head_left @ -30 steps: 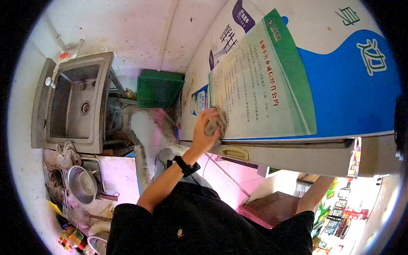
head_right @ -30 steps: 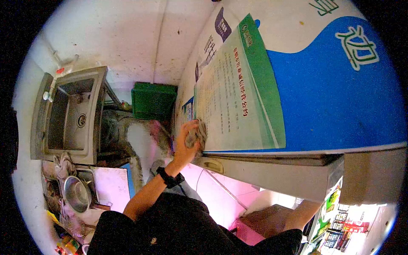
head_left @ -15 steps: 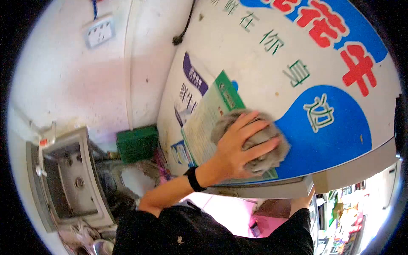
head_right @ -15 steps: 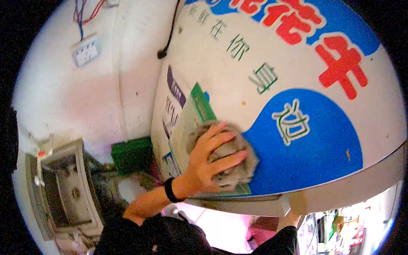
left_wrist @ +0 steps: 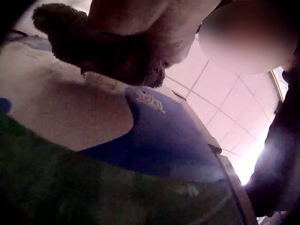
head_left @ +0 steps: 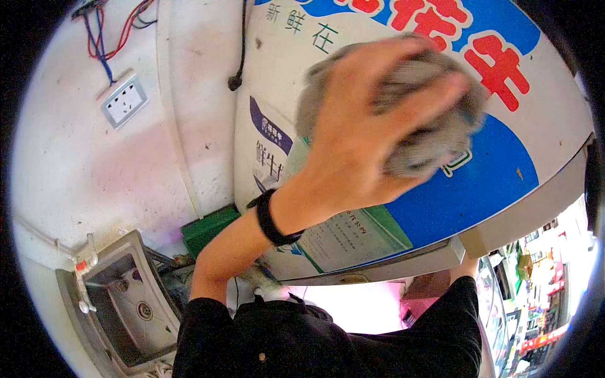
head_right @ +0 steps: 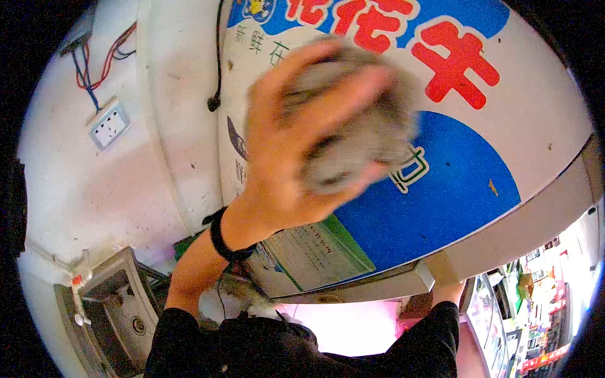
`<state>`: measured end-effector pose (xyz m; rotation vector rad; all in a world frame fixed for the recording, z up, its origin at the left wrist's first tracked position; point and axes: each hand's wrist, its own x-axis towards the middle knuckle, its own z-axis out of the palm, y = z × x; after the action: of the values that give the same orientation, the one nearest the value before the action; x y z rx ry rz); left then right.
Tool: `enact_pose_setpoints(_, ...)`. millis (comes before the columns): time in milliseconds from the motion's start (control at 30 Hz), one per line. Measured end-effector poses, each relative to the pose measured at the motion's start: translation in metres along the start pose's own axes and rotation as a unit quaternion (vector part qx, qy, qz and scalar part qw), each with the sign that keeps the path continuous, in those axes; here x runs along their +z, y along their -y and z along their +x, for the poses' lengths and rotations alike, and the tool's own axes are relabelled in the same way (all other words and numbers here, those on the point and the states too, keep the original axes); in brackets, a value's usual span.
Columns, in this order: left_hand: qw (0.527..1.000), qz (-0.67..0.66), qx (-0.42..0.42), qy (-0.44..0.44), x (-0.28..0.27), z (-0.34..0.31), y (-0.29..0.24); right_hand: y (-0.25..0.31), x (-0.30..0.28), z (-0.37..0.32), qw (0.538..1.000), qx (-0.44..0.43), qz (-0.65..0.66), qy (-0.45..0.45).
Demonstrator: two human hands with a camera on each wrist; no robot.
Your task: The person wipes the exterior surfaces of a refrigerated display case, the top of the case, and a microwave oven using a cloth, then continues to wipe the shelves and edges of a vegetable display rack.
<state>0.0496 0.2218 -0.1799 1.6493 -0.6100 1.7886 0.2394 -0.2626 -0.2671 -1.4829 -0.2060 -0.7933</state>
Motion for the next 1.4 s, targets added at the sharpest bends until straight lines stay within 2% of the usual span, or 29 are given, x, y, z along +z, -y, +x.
enact_pose_setpoints(67,0.998,-0.038,0.029,0.047,0.017,0.006,0.004,0.002,0.002,-0.005,1.0,-0.003,-0.003,-0.001)
enact_pose_setpoints(167,0.998,0.041,0.018,0.036,0.019,-0.022,0.01,0.004,0.001,-0.018,1.0,-0.006,-0.005,-0.008)
enact_pose_setpoints(200,0.999,0.046,0.004,0.025,0.016,-0.045,0.015,0.006,0.0,-0.02,1.0,-0.01,-0.008,-0.007)
enact_pose_setpoints(333,0.98,0.105,-0.131,0.105,-0.015,-0.125,0.007,0.007,0.002,-0.027,1.0,-0.014,-0.005,-0.009)
enact_pose_setpoints(400,0.979,0.098,-0.139,0.113,-0.023,-0.16,0.008,0.007,0.006,-0.028,1.0,-0.015,0.006,-0.01)
enact_pose_setpoints(467,0.977,0.092,-0.151,0.122,-0.032,-0.167,0.007,0.006,0.009,-0.031,1.0,-0.014,0.006,-0.007)
enact_pose_setpoints(533,0.981,0.016,-0.177,0.08,-0.038,-0.163,0.01,0.007,0.011,-0.034,1.0,-0.013,0.009,-0.006)
enact_pose_setpoints(567,0.981,0.02,-0.176,0.081,-0.043,-0.159,0.011,0.007,0.013,-0.035,1.0,-0.014,0.012,-0.006)
enact_pose_setpoints(633,0.976,0.006,-0.211,-0.054,-0.051,-0.147,0.013,0.009,0.014,-0.037,1.0,-0.016,0.013,-0.007)
enact_pose_setpoints(667,0.976,0.006,-0.213,-0.049,-0.055,-0.154,0.015,0.01,0.013,-0.039,1.0,-0.018,0.01,-0.006)
enact_pose_setpoints(733,0.928,-0.001,-0.308,-0.208,-0.06,-0.181,0.022,0.011,0.014,-0.042,1.0,-0.022,0.004,-0.004)
enact_pose_setpoints(767,0.929,0.002,-0.31,-0.203,-0.061,-0.195,0.019,0.012,0.015,-0.044,1.0,-0.024,0.003,-0.002)
enact_pose_setpoints(833,0.951,0.161,-0.228,-0.135,-0.059,-0.214,0.007,0.013,0.016,-0.048,1.0,-0.028,-0.001,-0.004)
enact_pose_setpoints(900,0.971,0.067,-0.186,-0.137,-0.038,-0.216,0.001,0.014,0.016,-0.051,0.999,-0.033,-0.003,-0.004)
enact_pose_setpoints(967,0.984,0.119,-0.126,0.033,-0.026,-0.2,-0.011,0.015,0.016,-0.056,0.999,-0.035,-0.007,-0.003)
enact_pose_setpoints(1067,0.981,0.106,-0.143,0.071,-0.002,-0.143,-0.003,0.017,0.015,-0.061,0.999,-0.04,-0.011,0.0)
enact_pose_setpoints(1233,0.979,0.152,-0.128,0.035,-0.011,-0.077,0.05,0.016,0.024,-0.063,0.999,-0.042,-0.011,0.01)
enact_pose_setpoints(1267,0.985,0.129,-0.109,0.035,-0.015,-0.068,0.059,0.017,0.028,-0.062,0.999,-0.041,-0.008,0.015)
enact_pose_setpoints(1333,0.993,0.109,-0.044,0.019,-0.029,-0.065,0.068,0.017,0.032,-0.061,0.999,-0.039,-0.005,0.021)
enact_pose_setpoints(1367,0.993,0.111,-0.046,0.015,-0.039,-0.073,0.064,0.016,0.037,-0.06,0.999,-0.041,0.0,0.023)
enact_pose_setpoints(1400,0.99,0.122,-0.069,-0.025,-0.05,-0.087,0.056,0.016,0.038,-0.06,0.999,-0.04,0.001,0.022)
